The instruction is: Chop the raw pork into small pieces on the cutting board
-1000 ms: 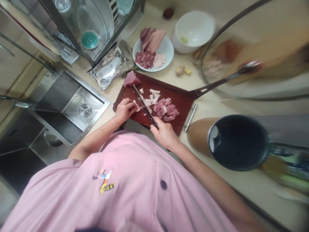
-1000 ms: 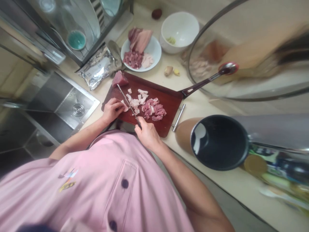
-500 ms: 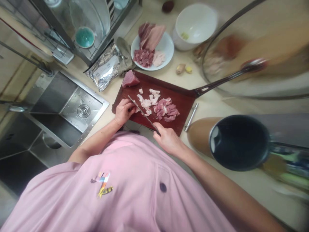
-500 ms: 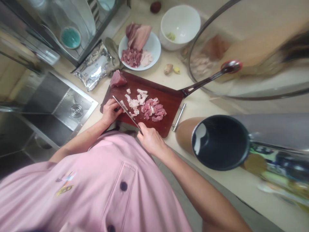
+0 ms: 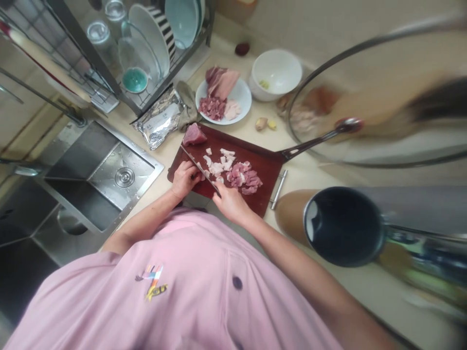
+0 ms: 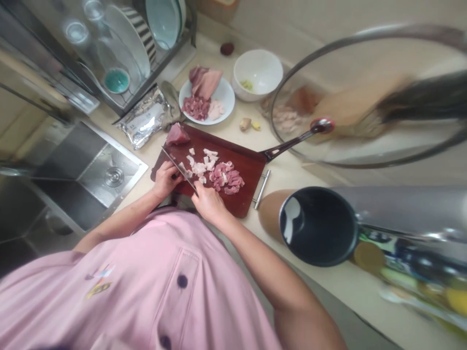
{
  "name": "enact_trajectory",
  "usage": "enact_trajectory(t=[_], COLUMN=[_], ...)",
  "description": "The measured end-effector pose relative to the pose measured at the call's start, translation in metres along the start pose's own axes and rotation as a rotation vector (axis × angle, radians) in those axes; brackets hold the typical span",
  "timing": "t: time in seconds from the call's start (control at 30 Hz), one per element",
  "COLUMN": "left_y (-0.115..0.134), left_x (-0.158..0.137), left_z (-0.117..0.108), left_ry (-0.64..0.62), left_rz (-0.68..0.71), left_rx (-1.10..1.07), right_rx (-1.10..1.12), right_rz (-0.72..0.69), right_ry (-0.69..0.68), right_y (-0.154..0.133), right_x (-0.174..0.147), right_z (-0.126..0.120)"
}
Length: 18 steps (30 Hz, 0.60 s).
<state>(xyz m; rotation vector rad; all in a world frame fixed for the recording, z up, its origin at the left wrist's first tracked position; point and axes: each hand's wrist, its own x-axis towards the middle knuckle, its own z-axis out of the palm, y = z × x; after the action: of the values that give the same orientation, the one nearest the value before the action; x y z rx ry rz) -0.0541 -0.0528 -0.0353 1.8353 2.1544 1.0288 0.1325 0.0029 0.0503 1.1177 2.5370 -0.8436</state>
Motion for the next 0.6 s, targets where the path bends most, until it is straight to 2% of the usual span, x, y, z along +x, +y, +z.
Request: enact_trajectory(t=[0.13,0.27,0.4,0.47,0.6], left_y=[-0.001,0.000,0.004,0.004,0.003], left_x=[0.002,0.001,-0.004,-0.005,-0.005], left_z=[0.001,-0.001,-0.009,-0.010,-0.005], left_ry=[0.031,0.064,0.157,0.154,0.103], left_rz=[0.015,0.031,0.004,0.039,0.092], left_rx=[0.027,-0.019,-0.091,-0.089,-0.045], right_rx=[0.015,0.127,0.146,0.099,0.011], right_rz=[-0.024,0.016,0.048,0.042,0.017], right_ry=[0.015,-0.008,0.069,0.072,-0.008], right_y=[-0.002,0.014,0.015,0.012,0.011], right_x=[0.008,-0.009,-0.024,-0.030,-0.040], right_z=[0.000,-0.004,-0.011,-0.012,-0.011])
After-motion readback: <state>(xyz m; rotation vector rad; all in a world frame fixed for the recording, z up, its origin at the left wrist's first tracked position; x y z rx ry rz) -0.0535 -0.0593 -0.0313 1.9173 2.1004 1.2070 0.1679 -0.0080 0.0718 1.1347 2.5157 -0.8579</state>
